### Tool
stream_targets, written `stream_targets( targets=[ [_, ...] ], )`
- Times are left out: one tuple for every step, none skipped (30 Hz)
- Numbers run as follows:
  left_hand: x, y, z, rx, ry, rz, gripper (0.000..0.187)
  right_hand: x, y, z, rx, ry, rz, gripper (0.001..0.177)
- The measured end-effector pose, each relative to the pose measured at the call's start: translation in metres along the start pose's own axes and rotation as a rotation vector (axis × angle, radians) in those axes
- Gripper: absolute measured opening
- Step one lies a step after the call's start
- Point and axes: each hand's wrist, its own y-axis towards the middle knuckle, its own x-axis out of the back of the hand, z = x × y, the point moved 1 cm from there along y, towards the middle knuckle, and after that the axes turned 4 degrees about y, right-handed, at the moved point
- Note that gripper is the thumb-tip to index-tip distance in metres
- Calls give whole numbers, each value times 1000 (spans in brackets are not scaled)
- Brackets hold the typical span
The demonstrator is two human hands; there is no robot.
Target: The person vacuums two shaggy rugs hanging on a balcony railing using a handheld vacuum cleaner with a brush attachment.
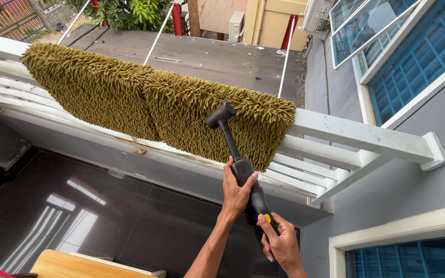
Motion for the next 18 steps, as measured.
stream_targets(
  targets=[
    [-1,1,-2,-52,53,-7,92,1,1,3,13,28,0,45],
    [-5,4,0,-91,80,-1,91,3,2,5,26,56,-4,45],
    [-10,10,4,-130,108,5,90,3,3,4,8,76,-19,45],
    [-14,12,10,-168,134,8,89,3,4,2,-10,93,-32,45],
    [-18,10,19,-109,111,36,89,4,5,0,-29,111,-44,45],
    [-21,7,28,-53,88,62,89,7,5,-3,-35,86,-52,45],
    [-24,5,37,3,66,88,89,10,3,-7,-41,61,-60,45],
    [-27,2,45,-19,80,90,90,12,2,-10,-47,39,-70,45],
    [-29,-3,52,-40,93,92,90,14,2,-13,-55,27,-72,46],
    [-31,-7,59,-59,106,93,91,16,0,-17,-67,14,-74,46],
    [-33,-8,63,0,92,103,91,18,-3,-19,-79,2,-76,47],
    [-34,-12,65,65,80,116,91,19,-9,-22,-87,16,-73,47],
    [-34,-18,64,131,68,128,91,20,-14,-23,-95,30,-71,47],
    [-35,-18,58,103,62,100,92,22,-9,-18,-84,39,-63,48],
    [-35,-20,49,75,55,72,93,24,-6,-12,-77,10,-66,47],
    [-35,-30,41,60,50,51,93,29,-12,-9,-84,-16,-77,46],
    [-34,-34,32,35,62,57,93,32,-16,-7,-91,-43,-87,45],
    [-34,-30,22,5,71,58,93,35,-16,-3,-59,-27,-91,46]
  ],
)
